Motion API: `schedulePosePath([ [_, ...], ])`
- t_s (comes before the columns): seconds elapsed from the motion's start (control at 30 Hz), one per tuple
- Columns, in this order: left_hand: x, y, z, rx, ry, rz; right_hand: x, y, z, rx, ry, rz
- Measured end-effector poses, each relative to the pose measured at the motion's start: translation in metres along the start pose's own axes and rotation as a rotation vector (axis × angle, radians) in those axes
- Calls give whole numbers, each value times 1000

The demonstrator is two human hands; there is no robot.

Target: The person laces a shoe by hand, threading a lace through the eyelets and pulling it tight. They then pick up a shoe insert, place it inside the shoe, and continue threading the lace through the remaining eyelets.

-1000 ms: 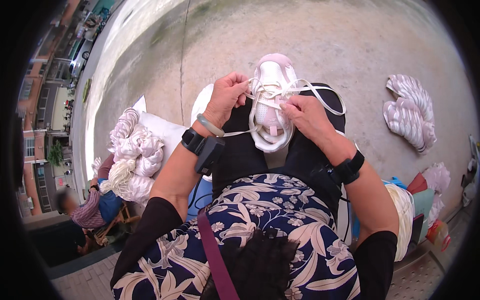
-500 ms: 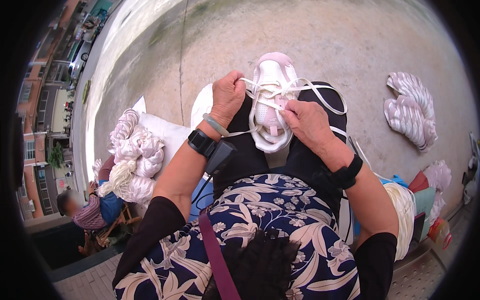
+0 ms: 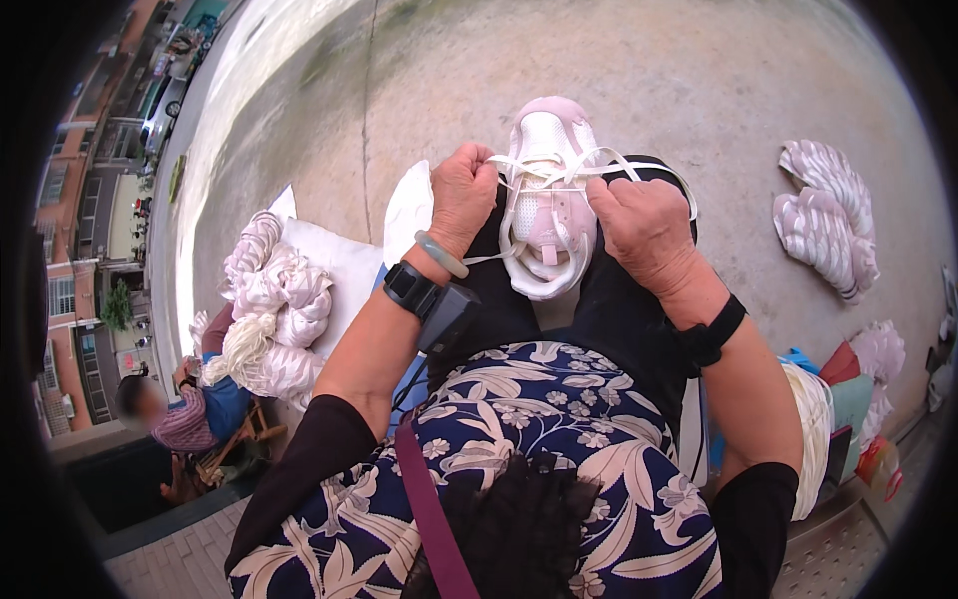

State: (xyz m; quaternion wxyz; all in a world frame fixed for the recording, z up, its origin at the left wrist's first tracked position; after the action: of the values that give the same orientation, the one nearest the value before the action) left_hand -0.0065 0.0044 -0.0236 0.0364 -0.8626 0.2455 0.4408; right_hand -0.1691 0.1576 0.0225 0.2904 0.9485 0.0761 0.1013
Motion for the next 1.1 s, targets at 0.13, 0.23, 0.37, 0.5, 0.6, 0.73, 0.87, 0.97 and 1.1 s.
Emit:
schedulePosePath([
  [0.13,-13,-18,4,60,37,30,9,-12,-41,-116,14,-110],
  [0.23,-15,-27,3,86,-30,19,5,-30,-58,-59,-22,-105],
  [0.37,-15,-29,2,135,-46,34,-6,-69,-45,67,-7,-47],
  [0.5,-13,-29,1,177,-36,67,-2,-87,-41,140,27,-3],
  [0.6,-15,-30,-1,211,-40,55,-2,-91,-40,156,54,82],
  [0.73,-16,-32,-1,217,-51,76,-4,-91,-25,191,220,324],
  [0.87,-22,-33,-5,139,13,110,-1,-55,-14,312,452,663],
  [0.97,-39,-33,-3,26,100,456,13,-21,0,246,458,531],
  [1.1,-52,-31,13,137,155,459,28,3,22,88,219,273],
])
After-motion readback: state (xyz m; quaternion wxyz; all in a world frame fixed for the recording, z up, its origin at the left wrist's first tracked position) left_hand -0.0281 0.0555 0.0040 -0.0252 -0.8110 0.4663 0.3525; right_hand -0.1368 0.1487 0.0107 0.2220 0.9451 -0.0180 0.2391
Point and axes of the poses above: each hand's wrist, its own y-axis towards the middle knuckle, its own z-axis out of the palm, x = y × z, the point moved 3 cm from there along y, towards the middle knuckle, and after that the axes turned 3 degrees about x, right-handed, at the moved point
